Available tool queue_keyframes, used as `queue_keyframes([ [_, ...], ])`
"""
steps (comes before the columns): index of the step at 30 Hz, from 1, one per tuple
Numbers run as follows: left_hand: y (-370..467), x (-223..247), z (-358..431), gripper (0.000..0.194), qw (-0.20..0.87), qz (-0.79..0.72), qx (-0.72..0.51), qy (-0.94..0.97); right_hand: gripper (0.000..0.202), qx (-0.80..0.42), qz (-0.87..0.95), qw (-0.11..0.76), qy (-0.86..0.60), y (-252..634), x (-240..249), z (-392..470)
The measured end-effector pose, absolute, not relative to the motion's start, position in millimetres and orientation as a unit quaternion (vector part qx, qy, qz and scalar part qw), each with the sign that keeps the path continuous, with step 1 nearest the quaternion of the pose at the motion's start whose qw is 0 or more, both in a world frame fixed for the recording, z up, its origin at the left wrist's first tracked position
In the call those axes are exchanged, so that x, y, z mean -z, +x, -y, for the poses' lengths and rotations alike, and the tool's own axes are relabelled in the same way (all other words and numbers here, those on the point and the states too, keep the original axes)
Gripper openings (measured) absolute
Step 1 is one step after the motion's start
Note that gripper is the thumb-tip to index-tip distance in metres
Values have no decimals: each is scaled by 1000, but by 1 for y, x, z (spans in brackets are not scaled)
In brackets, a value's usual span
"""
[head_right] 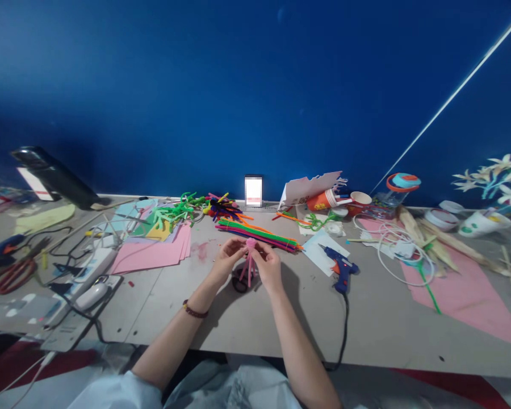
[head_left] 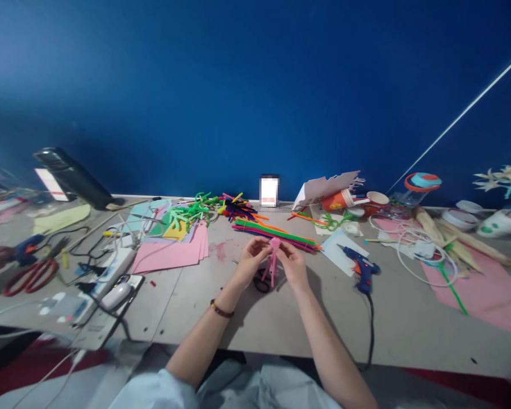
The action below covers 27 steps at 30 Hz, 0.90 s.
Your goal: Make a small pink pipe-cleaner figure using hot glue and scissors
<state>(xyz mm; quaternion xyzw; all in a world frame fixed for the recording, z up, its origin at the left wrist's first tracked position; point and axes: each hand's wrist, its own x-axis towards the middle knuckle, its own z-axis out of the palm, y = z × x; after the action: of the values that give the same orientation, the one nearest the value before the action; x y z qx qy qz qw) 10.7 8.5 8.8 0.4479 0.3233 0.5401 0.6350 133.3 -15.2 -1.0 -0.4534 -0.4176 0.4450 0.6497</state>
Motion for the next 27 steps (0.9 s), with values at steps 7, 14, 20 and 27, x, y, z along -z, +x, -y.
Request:
queue_keyframes([
  [7, 8, -10, -7, 33, 595, -318, -530, 514, 23, -367, 456, 667, -461, 132, -1, 19],
  [14, 8, -11, -6, 31, 597, -314, -534, 509, 19, -126, 615, 608, -486, 137, -7, 25],
  [20, 8, -13, -8, 25, 595, -326, -548, 489, 25, 4, 679, 547, -490, 138, -5, 27],
  [27, 7, -14, -9, 27, 628, -324, -533, 466, 26, 8, 674, 550, -493, 136, -7, 26],
])
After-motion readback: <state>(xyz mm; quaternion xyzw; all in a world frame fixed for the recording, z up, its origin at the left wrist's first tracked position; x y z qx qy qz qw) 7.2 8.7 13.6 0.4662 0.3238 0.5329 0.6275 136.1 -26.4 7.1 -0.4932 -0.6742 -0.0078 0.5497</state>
